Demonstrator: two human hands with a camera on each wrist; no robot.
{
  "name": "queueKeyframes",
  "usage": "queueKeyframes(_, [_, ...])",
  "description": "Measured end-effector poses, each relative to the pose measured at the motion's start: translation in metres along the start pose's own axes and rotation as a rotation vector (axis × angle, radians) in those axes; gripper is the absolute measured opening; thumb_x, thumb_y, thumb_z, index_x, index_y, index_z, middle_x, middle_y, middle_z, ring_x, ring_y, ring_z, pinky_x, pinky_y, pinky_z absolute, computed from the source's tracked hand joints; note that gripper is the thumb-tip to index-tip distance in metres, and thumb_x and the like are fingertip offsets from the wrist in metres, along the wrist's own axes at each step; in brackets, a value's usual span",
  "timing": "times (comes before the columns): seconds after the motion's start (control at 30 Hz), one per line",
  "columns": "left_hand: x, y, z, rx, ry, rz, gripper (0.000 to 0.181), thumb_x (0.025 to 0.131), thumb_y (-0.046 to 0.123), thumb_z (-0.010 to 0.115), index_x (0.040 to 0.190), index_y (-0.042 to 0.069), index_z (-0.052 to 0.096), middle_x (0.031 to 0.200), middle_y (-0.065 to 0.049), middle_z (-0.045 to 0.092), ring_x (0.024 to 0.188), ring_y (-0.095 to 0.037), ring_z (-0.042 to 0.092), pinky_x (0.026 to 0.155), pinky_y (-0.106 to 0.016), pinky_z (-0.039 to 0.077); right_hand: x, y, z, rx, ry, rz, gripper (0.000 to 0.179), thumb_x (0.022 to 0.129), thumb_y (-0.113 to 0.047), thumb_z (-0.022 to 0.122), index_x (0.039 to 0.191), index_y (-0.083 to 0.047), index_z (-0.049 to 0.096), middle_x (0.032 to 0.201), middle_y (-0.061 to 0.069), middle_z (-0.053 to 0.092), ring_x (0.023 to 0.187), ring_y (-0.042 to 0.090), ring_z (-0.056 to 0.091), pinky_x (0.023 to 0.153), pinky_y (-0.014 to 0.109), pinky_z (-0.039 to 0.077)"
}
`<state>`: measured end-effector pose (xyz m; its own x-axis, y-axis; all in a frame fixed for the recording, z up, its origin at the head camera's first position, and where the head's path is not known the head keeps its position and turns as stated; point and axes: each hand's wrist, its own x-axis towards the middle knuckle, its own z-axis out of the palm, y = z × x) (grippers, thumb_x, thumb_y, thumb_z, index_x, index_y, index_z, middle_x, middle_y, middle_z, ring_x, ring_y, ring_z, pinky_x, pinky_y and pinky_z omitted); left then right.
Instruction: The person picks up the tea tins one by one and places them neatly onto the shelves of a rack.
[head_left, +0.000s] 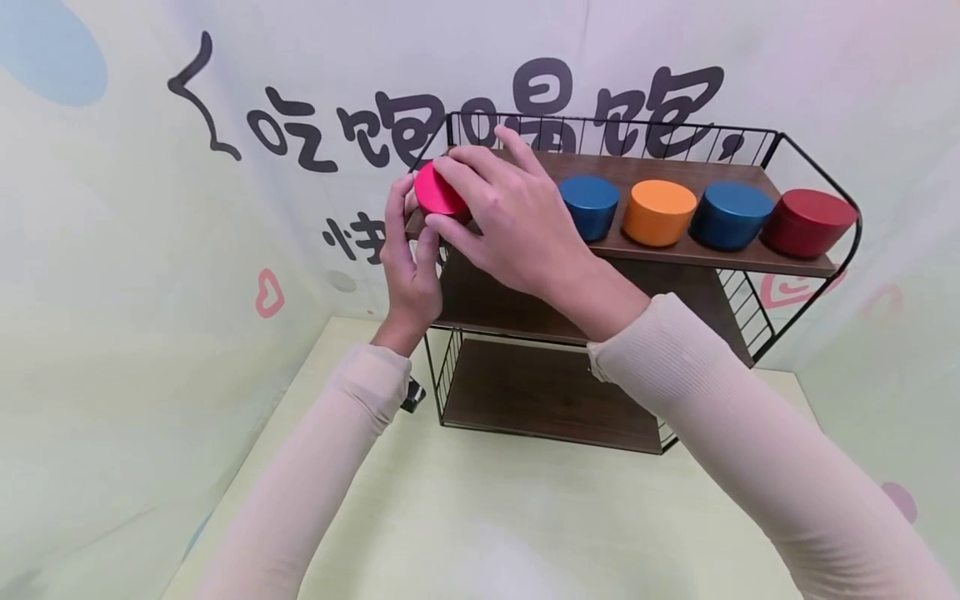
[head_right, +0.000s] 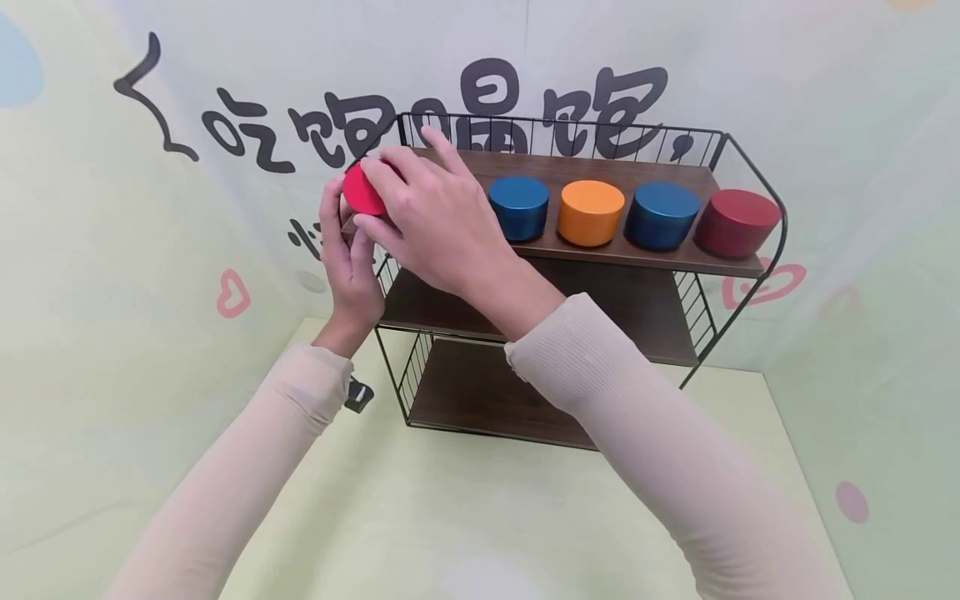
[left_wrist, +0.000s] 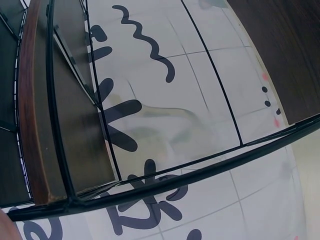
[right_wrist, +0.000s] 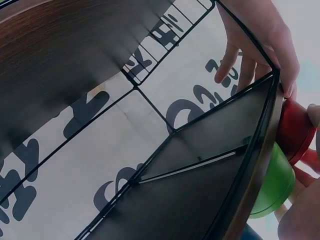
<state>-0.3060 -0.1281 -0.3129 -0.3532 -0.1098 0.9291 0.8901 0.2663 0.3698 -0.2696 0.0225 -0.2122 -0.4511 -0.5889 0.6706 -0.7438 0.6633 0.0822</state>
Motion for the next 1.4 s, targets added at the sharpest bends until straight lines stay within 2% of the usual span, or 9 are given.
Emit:
queueKeyframes(0.1, [0.003, 0.012, -0.001, -0.012, 0.001, 0.005, 0.047, 0.094, 0.005, 0.041, 0.134, -0.017, 0.035, 0.124, -0.031, 0.058, 0.114, -0.032, 0.062, 0.1, -0.037, 0.047, 0.001, 0.001, 0.001, -0.011, -0.024, 0.02, 0.049, 0.097, -0.036, 0.059, 0.131, -0.001, 0.062, 0.132, 0.016, 0.062, 0.127, 0.026, 0.054, 0.121, 0.037, 0.009])
queueKeyframes(0.17, [0.004, 0.018, -0.001, -0.013, 0.002, 0.003, 0.046, 0.092, 0.003, 0.04, 0.133, -0.018, 0.035, 0.123, -0.032, 0.058, 0.114, -0.035, 0.061, 0.1, -0.036, 0.046, 0.002, 0.001, 0.002, -0.023, -0.035, 0.028, 0.048, 0.097, -0.035, 0.058, 0.131, -0.001, 0.062, 0.132, 0.015, 0.062, 0.127, 0.026, 0.054, 0.121, 0.037, 0.007])
queueKeyframes(0.3, [0.005, 0.021, -0.001, -0.015, 0.004, 0.001, 0.047, 0.091, 0.003, 0.039, 0.133, -0.019, 0.035, 0.123, -0.032, 0.058, 0.114, -0.039, 0.059, 0.1, -0.037, 0.046, 0.005, 0.0, 0.003, -0.042, -0.051, 0.047, 0.046, 0.098, -0.034, 0.058, 0.13, -0.001, 0.063, 0.132, 0.015, 0.061, 0.128, 0.025, 0.054, 0.121, 0.037, 0.006])
queueKeyframes(0.47, [0.005, 0.021, -0.001, -0.011, 0.006, 0.001, 0.047, 0.091, 0.004, 0.039, 0.133, -0.018, 0.035, 0.121, -0.03, 0.059, 0.112, -0.033, 0.059, 0.098, -0.036, 0.046, 0.007, -0.001, 0.004, -0.06, -0.092, 0.063, 0.046, 0.099, -0.036, 0.055, 0.131, -0.003, 0.062, 0.136, 0.013, 0.06, 0.13, 0.024, 0.053, 0.121, 0.038, 0.006])
queueKeyframes(0.63, [0.004, 0.021, 0.0, -0.015, -0.003, 0.001, 0.048, 0.091, 0.004, 0.04, 0.133, -0.018, 0.035, 0.123, -0.031, 0.058, 0.113, -0.037, 0.057, 0.099, -0.036, 0.046, 0.003, 0.001, 0.002, -0.085, -0.122, 0.043, 0.046, 0.098, -0.035, 0.057, 0.133, -0.004, 0.062, 0.14, 0.013, 0.058, 0.132, 0.024, 0.052, 0.121, 0.039, 0.003])
queueKeyframes(0.87, [0.004, 0.022, 0.001, -0.011, -0.01, -0.015, 0.05, 0.09, 0.006, 0.04, 0.133, -0.017, 0.035, 0.124, -0.032, 0.056, 0.115, -0.038, 0.055, 0.098, -0.034, 0.047, -0.004, 0.003, 0.001, -0.09, -0.099, 0.039, 0.048, 0.095, -0.03, 0.058, 0.134, -0.002, 0.061, 0.138, 0.015, 0.059, 0.131, 0.028, 0.053, 0.121, 0.044, 0.001])
queueKeyframes(1.17, [0.004, 0.019, 0.001, -0.023, -0.011, -0.02, 0.05, 0.09, 0.006, 0.04, 0.134, -0.017, 0.035, 0.125, -0.031, 0.057, 0.115, -0.036, 0.056, 0.098, -0.033, 0.047, -0.004, 0.005, 0.001, -0.095, -0.12, 0.044, 0.049, 0.096, -0.031, 0.057, 0.136, -0.003, 0.059, 0.139, 0.015, 0.058, 0.132, 0.028, 0.052, 0.121, 0.045, 0.002])
queueKeyframes(1.4, [0.005, 0.016, -0.001, -0.032, -0.032, -0.03, 0.05, 0.09, 0.006, 0.04, 0.135, -0.017, 0.033, 0.126, -0.032, 0.056, 0.117, -0.035, 0.055, 0.1, -0.035, 0.045, -0.013, 0.013, -0.018, -0.114, -0.073, 0.048, 0.055, 0.097, -0.037, 0.053, 0.145, -0.008, 0.051, 0.146, 0.012, 0.052, 0.139, 0.026, 0.043, 0.12, 0.043, 0.0])
